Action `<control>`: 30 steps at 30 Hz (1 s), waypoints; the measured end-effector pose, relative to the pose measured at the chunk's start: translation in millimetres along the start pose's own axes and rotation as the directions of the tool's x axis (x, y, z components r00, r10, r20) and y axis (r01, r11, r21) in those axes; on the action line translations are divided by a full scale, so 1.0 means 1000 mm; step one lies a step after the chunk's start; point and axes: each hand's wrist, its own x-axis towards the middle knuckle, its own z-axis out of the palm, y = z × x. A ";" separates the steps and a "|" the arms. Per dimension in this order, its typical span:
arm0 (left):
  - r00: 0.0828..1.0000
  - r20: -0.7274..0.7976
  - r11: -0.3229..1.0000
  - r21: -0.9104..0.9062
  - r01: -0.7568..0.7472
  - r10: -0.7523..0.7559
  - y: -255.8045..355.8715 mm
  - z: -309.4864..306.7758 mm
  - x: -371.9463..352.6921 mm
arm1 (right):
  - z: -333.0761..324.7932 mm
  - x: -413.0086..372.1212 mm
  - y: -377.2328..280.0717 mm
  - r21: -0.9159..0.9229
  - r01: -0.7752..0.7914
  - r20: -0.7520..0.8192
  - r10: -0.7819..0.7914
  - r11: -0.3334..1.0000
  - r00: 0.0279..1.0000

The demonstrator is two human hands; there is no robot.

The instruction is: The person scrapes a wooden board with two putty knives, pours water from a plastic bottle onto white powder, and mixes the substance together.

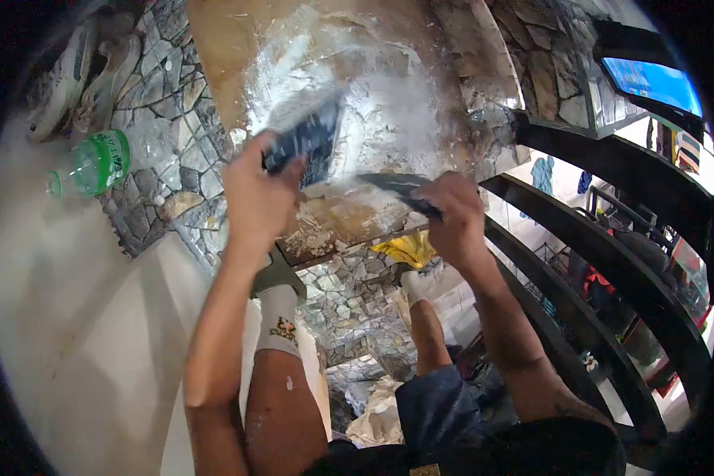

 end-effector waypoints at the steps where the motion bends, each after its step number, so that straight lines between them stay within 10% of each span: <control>1: 1.000 -0.017 1.000 -0.014 -0.016 0.015 -0.005 0.002 -0.013 | -0.003 -0.001 0.000 0.031 -0.092 -0.023 0.093 0.995 0.995; 5: 0.931 -0.051 0.932 0.054 -0.358 0.360 -0.017 0.005 -0.047 | -0.043 0.014 -0.023 0.030 -0.212 -0.011 0.212 0.977 0.977; 13: 0.715 0.119 0.697 0.161 -0.699 0.689 -0.018 0.004 -0.050 | -0.064 0.027 -0.067 -0.129 0.120 0.299 -0.077 0.984 0.951; 30: 0.746 0.091 0.719 0.215 -0.661 0.659 -0.024 0.009 -0.055 | -0.063 0.033 -0.072 -0.223 0.180 0.470 -0.056 0.958 0.881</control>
